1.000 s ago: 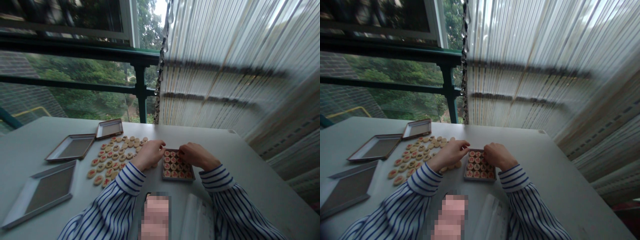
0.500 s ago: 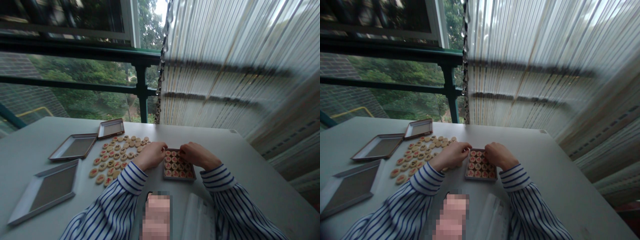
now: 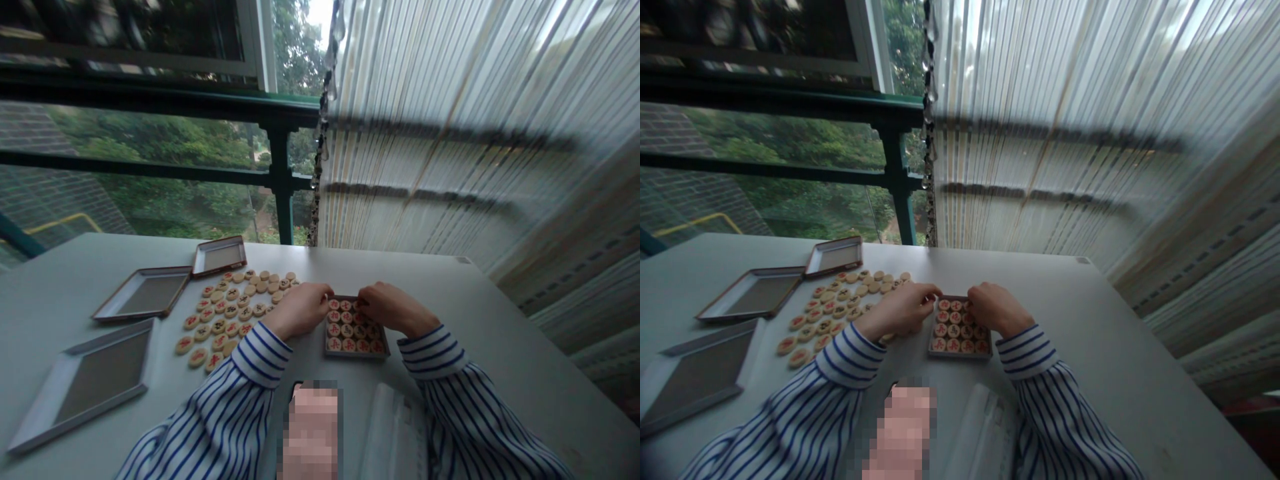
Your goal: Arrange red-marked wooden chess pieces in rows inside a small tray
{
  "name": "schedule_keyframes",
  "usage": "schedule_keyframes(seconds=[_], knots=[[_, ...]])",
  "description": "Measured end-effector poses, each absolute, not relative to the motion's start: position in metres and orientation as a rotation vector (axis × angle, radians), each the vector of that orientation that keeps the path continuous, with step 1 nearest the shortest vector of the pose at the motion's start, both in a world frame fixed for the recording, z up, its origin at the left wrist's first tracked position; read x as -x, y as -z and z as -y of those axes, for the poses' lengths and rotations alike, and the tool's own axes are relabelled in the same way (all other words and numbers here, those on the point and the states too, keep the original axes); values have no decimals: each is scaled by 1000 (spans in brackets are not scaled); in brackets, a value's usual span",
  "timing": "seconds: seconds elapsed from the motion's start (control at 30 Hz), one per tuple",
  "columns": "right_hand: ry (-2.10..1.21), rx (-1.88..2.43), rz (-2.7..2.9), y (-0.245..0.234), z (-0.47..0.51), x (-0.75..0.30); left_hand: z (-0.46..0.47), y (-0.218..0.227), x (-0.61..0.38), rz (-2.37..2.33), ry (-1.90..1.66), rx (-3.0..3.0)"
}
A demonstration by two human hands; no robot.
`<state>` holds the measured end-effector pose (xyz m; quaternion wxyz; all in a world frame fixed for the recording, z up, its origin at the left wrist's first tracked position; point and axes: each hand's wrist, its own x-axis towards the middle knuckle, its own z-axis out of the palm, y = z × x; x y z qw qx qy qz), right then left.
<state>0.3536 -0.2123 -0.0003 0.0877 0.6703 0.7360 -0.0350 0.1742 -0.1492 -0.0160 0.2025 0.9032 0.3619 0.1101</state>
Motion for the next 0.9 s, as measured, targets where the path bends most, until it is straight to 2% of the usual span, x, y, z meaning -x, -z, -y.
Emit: schedule_keyframes(seconds=[0.9], knots=[[158,-1973,-2218,1,211,-353,147,18,-174,-1002,-287,-2567]])
